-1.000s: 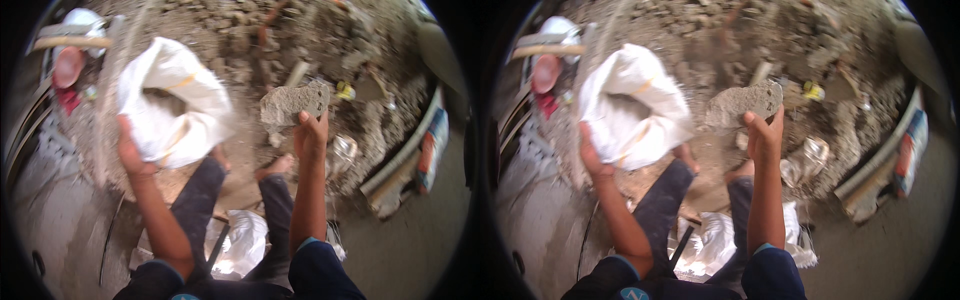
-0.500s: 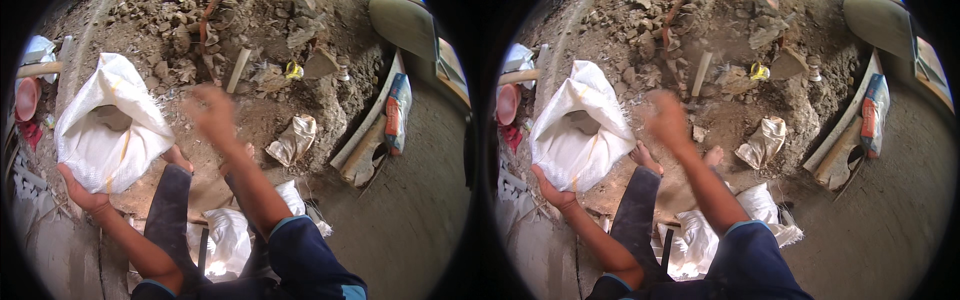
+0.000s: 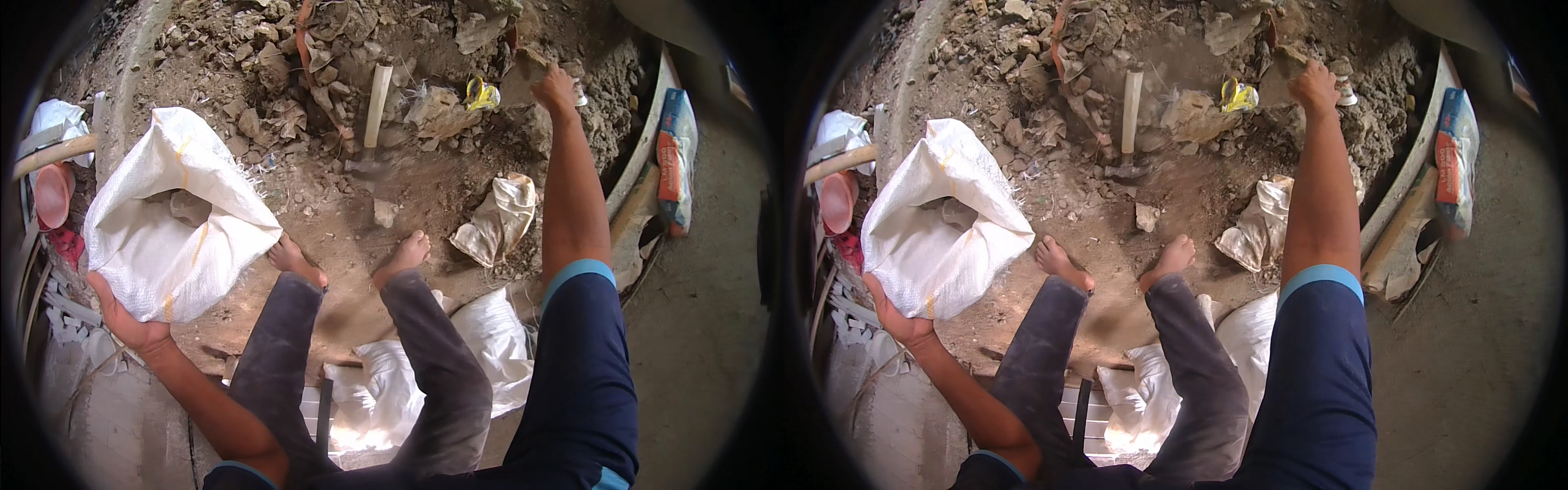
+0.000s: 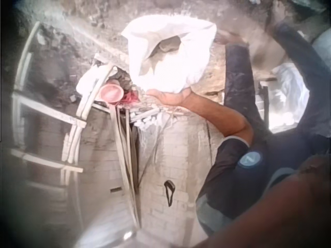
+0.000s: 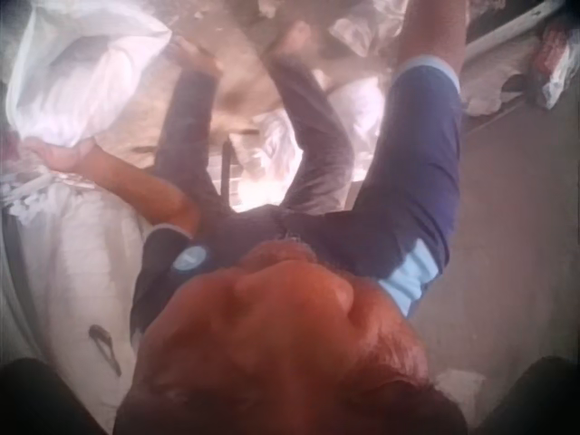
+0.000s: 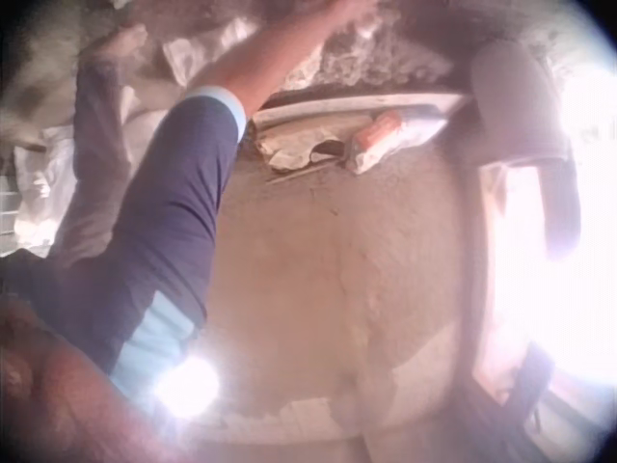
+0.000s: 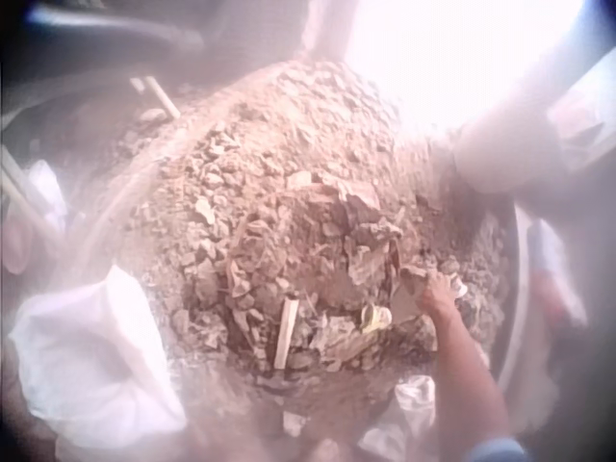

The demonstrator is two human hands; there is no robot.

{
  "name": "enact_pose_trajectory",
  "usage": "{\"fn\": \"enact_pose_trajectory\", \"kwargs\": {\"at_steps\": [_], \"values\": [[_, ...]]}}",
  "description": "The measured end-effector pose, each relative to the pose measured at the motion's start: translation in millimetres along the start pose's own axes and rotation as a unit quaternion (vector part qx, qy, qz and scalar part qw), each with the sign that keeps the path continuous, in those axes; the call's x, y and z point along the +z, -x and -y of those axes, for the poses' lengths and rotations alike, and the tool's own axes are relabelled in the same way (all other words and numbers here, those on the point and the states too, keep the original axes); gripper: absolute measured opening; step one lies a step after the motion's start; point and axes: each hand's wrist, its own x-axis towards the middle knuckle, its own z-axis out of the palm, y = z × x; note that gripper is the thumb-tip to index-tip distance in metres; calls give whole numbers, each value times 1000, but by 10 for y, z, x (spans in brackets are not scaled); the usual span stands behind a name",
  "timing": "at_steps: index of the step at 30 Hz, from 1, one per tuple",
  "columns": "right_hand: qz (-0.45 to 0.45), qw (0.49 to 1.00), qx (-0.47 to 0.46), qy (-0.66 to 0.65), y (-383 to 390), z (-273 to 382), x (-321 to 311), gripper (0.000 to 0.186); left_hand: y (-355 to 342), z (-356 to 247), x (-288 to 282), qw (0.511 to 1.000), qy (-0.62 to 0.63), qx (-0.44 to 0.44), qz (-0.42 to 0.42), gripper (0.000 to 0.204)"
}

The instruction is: The person fills white bags with concrete debris and soil by hand and using a plastic bowl in an active work zone.

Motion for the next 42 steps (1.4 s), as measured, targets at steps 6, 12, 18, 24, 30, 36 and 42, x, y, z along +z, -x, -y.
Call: {"fn": "enact_pose_trajectory", "kwargs": {"at_steps": [6,12,18,24,30,36,42], "values": [[13,997,-18,-77,447,284,-72,58,13,34,48,1000,-6,-6,4,60],[69,995,65,38,1094,690,99,60,55,35,18,1000,0,1,-25,60],[81,977,129,-149,1174,508,507,55,94,80,161,994,-25,22,-101,60],[-75,956,123,-254,2016,254,307,90,107,-32,-108,996,20,-2,83,58],[8,650,110,-752,3269,922,-655,75,115,232,286,998,65,5,11,61],[73,673,-95,-730,3904,2794,-1154,71,383,-3,387,997,54,59,-17,61],[110,702,-382,-591,4189,3938,-1082,53,436,54,74,989,92,110,-36,59]]}}
